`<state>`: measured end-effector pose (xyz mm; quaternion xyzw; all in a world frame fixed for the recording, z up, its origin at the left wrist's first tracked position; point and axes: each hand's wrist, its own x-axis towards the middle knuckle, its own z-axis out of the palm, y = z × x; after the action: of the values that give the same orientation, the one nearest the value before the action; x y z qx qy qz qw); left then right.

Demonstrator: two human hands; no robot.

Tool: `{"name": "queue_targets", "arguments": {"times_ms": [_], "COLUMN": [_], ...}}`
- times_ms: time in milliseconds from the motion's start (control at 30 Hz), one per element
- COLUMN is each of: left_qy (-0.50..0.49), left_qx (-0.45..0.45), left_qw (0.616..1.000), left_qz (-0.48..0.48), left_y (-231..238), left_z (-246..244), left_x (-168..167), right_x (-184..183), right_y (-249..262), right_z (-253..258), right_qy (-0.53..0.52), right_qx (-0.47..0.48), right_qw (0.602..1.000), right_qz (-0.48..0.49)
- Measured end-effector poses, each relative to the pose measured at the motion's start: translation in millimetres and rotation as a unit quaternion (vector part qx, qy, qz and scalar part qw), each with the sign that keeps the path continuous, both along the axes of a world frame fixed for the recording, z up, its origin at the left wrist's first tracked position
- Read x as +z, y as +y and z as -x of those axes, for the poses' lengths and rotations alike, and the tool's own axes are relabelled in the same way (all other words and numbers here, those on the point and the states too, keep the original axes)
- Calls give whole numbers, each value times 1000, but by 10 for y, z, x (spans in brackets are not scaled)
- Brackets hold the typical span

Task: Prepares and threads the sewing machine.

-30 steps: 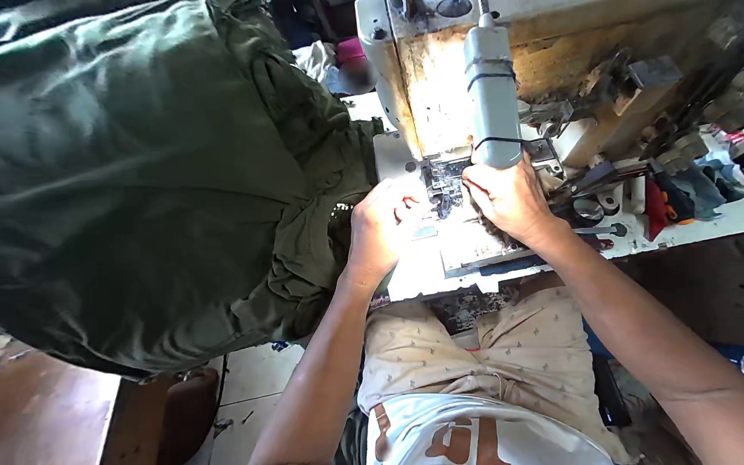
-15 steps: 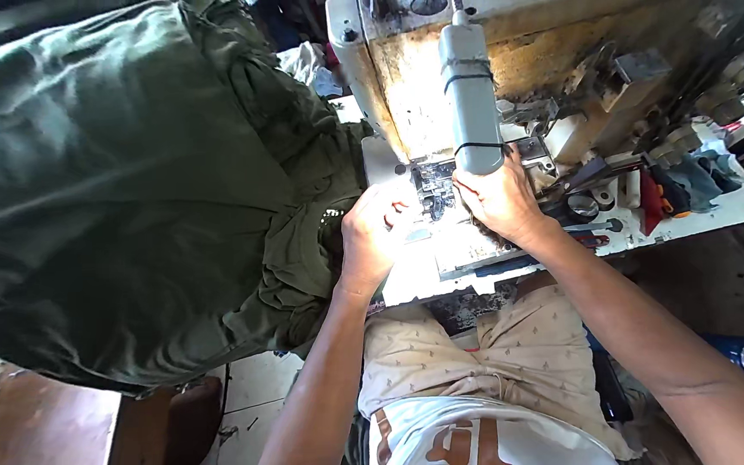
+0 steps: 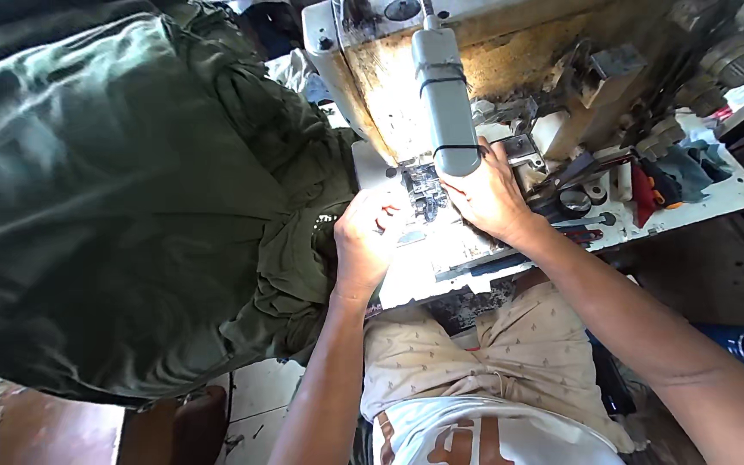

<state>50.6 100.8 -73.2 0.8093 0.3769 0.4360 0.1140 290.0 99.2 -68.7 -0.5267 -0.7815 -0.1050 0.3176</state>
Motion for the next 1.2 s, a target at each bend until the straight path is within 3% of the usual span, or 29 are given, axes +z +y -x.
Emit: {"name": "queue_targets", "arguments": {"times_ms": [1200], "left_qy": [-9], "left_qx": [14], "left_qw": [1000], "left_qz": [-4], "left_y": [-20], "left_z": [-26], "left_x": [-25], "right_x": [-28], "right_y": [38], "right_z": [-64], "right_qy": [43], "right_qx": [25], "right_qw": [999], "right_qz": [-4]}}
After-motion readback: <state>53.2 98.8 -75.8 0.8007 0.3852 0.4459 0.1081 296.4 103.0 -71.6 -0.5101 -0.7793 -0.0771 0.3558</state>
